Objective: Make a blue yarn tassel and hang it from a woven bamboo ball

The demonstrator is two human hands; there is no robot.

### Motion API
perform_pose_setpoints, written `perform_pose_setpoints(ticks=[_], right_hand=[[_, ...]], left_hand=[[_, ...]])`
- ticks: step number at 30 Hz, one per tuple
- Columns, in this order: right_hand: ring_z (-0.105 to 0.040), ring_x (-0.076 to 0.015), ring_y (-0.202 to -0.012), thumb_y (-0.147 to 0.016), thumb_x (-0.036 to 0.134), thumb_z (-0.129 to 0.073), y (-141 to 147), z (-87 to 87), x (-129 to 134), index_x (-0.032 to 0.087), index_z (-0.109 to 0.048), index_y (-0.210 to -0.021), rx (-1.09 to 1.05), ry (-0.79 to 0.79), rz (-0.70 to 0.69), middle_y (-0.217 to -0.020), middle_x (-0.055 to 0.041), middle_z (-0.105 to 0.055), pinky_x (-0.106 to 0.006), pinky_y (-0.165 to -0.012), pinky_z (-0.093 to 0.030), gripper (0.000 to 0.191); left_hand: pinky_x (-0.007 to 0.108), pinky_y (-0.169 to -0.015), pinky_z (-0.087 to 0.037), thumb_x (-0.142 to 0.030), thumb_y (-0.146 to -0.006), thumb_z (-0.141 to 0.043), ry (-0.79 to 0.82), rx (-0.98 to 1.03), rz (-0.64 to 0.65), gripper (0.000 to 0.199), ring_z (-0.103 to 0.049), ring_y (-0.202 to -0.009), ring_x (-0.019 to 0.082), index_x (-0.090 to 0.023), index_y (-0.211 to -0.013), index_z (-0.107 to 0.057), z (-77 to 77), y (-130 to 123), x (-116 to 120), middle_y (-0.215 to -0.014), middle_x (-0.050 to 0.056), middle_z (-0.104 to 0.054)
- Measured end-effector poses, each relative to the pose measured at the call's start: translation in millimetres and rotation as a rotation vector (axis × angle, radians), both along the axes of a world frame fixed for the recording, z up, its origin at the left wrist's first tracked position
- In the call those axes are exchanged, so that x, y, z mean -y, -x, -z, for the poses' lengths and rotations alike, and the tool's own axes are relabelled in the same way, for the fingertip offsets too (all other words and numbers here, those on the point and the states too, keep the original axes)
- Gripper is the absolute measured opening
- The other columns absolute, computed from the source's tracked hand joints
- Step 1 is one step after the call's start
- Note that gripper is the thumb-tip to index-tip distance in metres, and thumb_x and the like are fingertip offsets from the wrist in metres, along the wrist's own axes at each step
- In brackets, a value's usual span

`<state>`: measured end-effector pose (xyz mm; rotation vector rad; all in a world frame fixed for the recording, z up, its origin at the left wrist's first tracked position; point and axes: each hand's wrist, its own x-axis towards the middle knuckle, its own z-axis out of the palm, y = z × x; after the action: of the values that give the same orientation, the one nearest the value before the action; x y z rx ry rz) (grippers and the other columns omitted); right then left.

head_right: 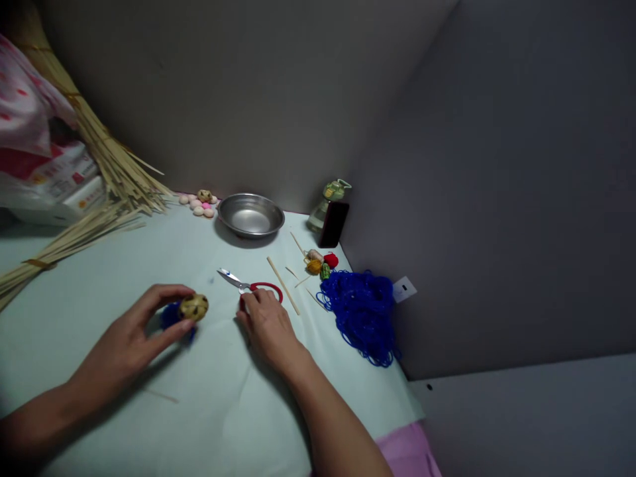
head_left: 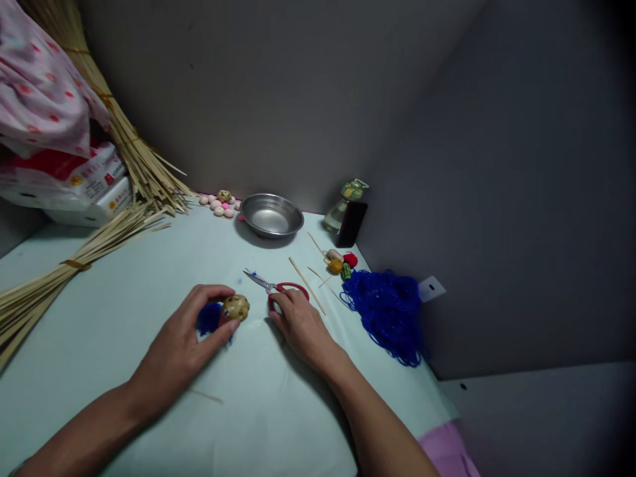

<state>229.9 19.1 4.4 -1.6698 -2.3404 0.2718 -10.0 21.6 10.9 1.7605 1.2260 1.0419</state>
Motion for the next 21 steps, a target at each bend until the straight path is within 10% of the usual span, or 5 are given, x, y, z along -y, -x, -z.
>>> perform_pose_setpoints(ticks=[6,13,21], right_hand=[[-0.069,-0.0235,-0.099,-0.104,0.019,-0.058,-11,-23.8,4,0.021,-0.071,-0.112,0.056,-0.004,0.109,-0.109,-0.0086,-0.074,-0.032,-0.08,-0.049,0.016],[-0.07,-0.0218,-0.091,-0.102,0.021,-0.058,-81,-68.8,9,0.024,-0.076,-0.1,0.234,-0.091,0.425,-0.105,-0.0051,-0.076,-0.029,-0.069,-0.039,0.019],[-0.064,-0.0271,-0.107,-0.103,0.018,-0.051,-148,-58.4,-25,0.018,-0.078,-0.109,0.483,-0.04,0.624,-0.113,-0.0144,-0.072,-0.033,-0.08,-0.042,0.028]], left_hand=[[0.045,-0.092,-0.06,-0.035,-0.094,-0.066,-0.198,-0.167,0.255,0.023,-0.071,-0.106,0.029,-0.03,-0.117,-0.065,18.9,-13,9,-0.116,0.006,-0.073],[0.06,-0.122,-0.04,-0.026,-0.098,-0.062,-0.331,-0.254,0.437,0.03,-0.073,-0.112,0.027,-0.035,-0.127,-0.06,36.6,-16,13,-0.122,0.002,-0.076],[0.061,-0.125,-0.034,-0.027,-0.099,-0.062,-0.33,-0.236,0.377,0.029,-0.072,-0.11,0.027,-0.034,-0.127,-0.061,38.9,-18,14,-0.119,0.003,-0.077]])
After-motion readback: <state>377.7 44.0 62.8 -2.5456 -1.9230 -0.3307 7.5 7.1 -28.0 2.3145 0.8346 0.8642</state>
